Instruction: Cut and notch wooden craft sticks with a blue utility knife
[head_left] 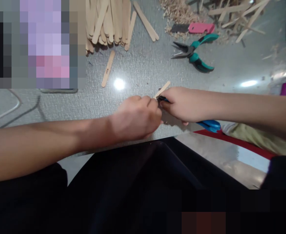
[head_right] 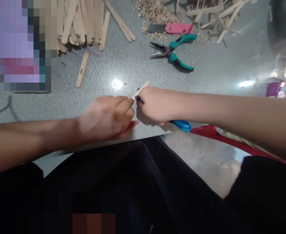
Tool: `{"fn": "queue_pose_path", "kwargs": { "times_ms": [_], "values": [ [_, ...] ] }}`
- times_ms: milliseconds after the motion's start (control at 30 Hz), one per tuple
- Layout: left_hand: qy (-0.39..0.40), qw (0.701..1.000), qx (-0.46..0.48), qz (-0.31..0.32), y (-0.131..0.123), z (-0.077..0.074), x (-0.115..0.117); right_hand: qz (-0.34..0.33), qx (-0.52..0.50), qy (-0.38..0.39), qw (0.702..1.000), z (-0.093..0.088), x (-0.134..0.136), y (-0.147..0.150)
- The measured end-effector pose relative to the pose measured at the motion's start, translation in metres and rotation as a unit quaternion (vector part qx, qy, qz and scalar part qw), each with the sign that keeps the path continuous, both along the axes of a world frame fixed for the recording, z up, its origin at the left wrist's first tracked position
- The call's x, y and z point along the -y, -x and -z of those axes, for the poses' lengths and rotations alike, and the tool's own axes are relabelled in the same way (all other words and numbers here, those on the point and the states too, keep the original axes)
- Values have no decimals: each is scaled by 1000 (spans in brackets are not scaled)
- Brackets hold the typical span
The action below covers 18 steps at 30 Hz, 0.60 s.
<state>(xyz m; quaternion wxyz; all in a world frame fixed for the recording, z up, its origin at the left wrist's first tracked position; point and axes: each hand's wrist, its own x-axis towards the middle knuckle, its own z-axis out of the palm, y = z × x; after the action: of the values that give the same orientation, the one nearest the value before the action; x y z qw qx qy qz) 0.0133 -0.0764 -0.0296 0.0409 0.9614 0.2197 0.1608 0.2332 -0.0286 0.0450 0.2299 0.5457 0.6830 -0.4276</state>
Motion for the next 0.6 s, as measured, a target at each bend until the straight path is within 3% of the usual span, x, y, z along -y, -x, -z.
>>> {"fn": "queue_pose_path", "kwargs": {
  "times_ms": [67, 167, 233, 300, 400, 600],
  "values": [
    [102, 989, 79, -70, 2, -1, -13, -13, 17, -38, 999, -7, 0, -4],
    [244, 925, 218, -191, 1, -1, -26, -35, 27, -147, 988, -15, 1, -13],
    [328, 883, 260, -212, 0, -1, -31, -45, 9, -172, 984, -21, 4, -18],
    [383, 861, 268, -198, 0, -2, -33, -45, -12, -162, 986, -24, 7, -21],
    [399, 860, 255, -190, -1, -4, -34, -47, -40, -166, 984, -22, 11, -22],
    [362, 880, 243, -187, -2, 2, -35, -5, -157, -131, 979, 1, 11, -31]
  ]
}}
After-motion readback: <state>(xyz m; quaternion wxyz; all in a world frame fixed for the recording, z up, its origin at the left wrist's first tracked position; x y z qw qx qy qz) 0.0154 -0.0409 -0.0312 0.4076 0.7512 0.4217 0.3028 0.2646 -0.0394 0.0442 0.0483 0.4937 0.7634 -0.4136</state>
